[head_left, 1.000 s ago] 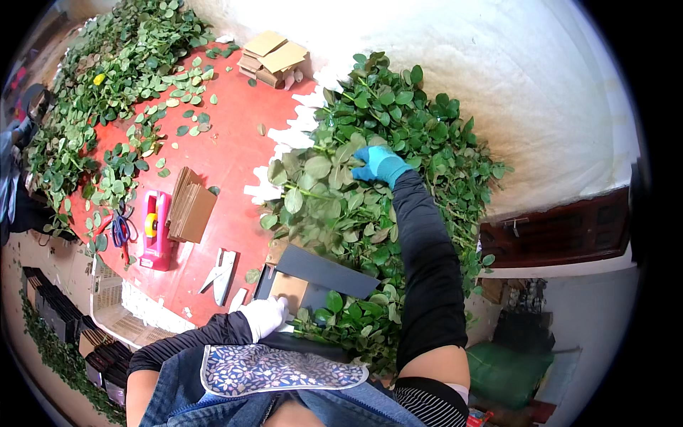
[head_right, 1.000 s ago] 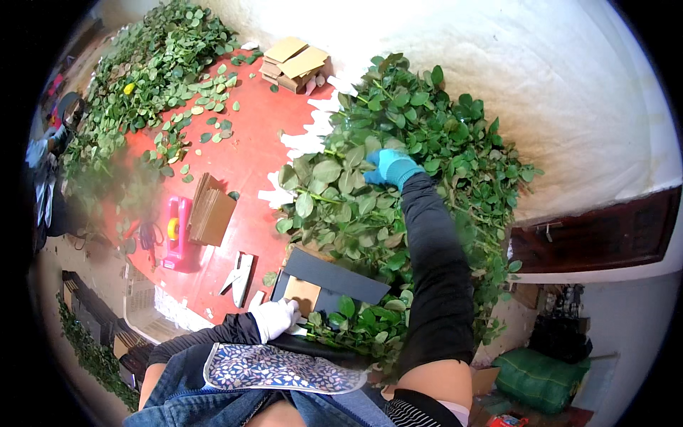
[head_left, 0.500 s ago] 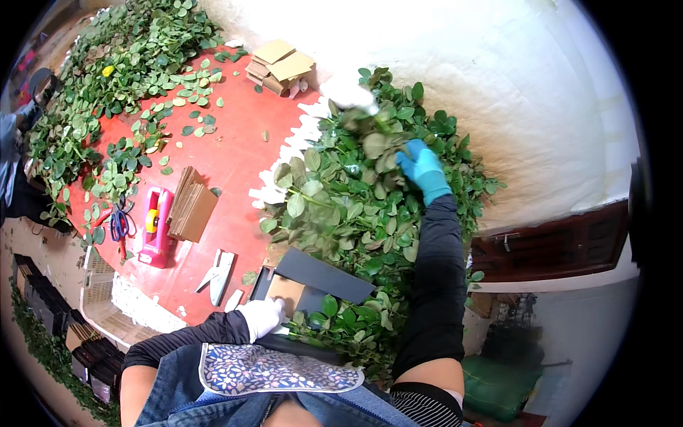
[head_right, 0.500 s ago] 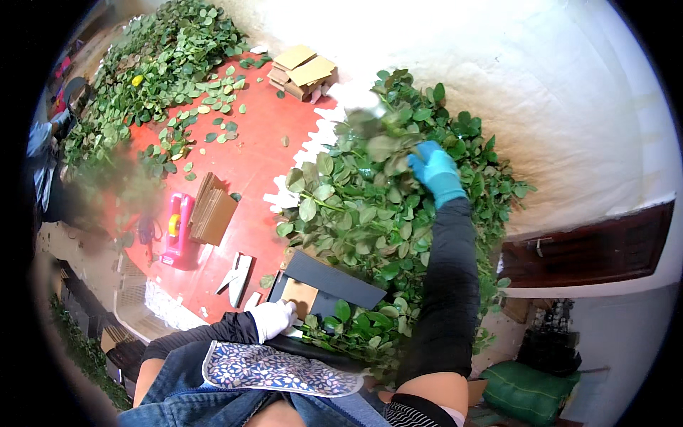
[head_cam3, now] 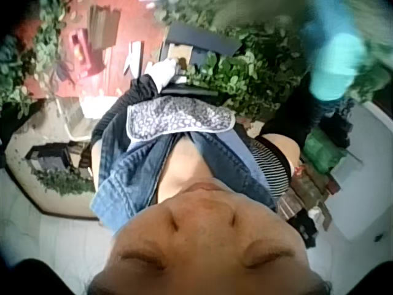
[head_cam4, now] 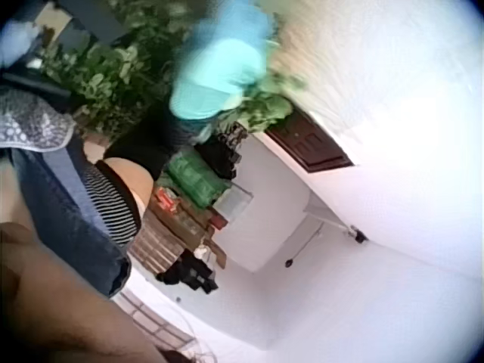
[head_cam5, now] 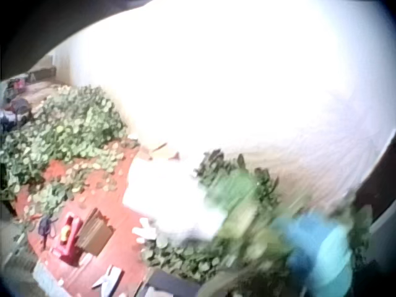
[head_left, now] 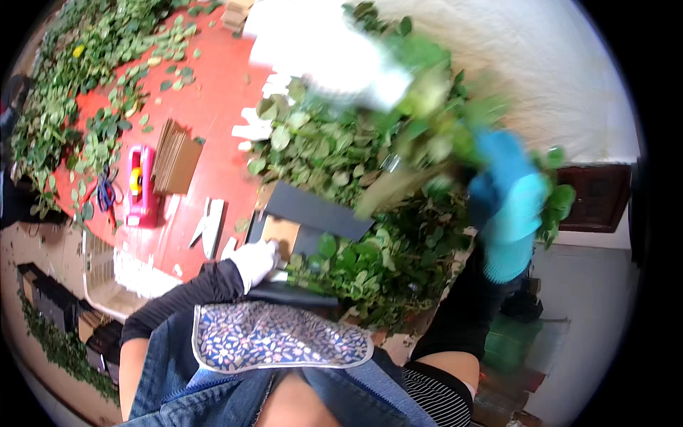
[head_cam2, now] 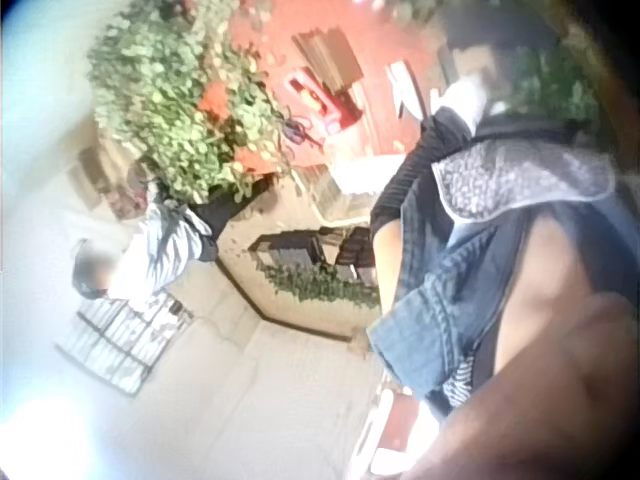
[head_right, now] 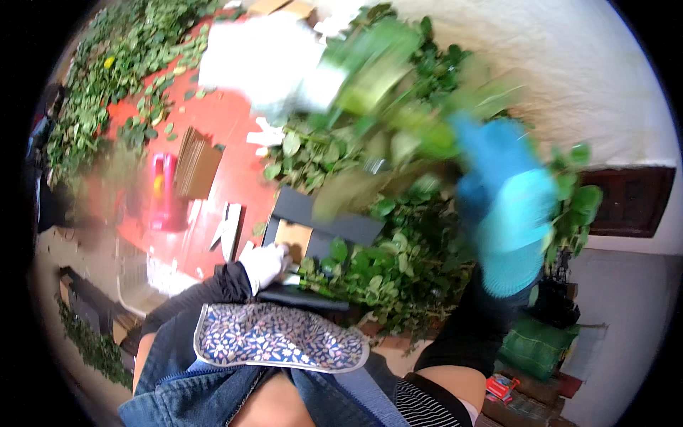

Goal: The person places rosebuds and leaves into a small cardboard jig, wraps them with plastic film, and secures the package with a stapler.

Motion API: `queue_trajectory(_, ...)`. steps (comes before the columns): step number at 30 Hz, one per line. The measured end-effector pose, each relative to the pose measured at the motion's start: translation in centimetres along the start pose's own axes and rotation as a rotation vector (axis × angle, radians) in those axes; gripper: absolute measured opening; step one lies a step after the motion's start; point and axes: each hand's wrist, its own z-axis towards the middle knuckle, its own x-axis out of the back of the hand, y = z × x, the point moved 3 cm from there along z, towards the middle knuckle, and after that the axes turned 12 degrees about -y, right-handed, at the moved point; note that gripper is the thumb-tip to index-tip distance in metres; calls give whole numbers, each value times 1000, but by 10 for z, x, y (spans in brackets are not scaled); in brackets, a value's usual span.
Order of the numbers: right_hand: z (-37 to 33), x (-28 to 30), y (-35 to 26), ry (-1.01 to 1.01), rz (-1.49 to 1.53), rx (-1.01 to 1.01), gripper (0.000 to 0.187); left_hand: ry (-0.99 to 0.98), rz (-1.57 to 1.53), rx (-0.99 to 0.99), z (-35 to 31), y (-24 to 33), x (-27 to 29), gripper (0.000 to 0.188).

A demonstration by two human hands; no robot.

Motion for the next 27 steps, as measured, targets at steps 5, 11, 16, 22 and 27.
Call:
queue_trajectory(5,-79,-146,-63,-743,431,210,34,151,-533,-223,-21,19,48,21)
queue_trajectory(11,-133,-299,-40,-1078,1322,-210,39,196,125,-234,-6,-12,6,32)
queue_trajectory(16,-125,-276,-26,-1021,1332,-172,41,369,158,-349,-3,-17,5,41)
queue_trajectory(22,-117,-219,-27,-982,755,-95,47,184,43,-241,5,-25,-11,38)
queue_trajectory(27,-154,-292,-17,-1094,1334,-395,47,46,-84,-254,4,-20,-1,32)
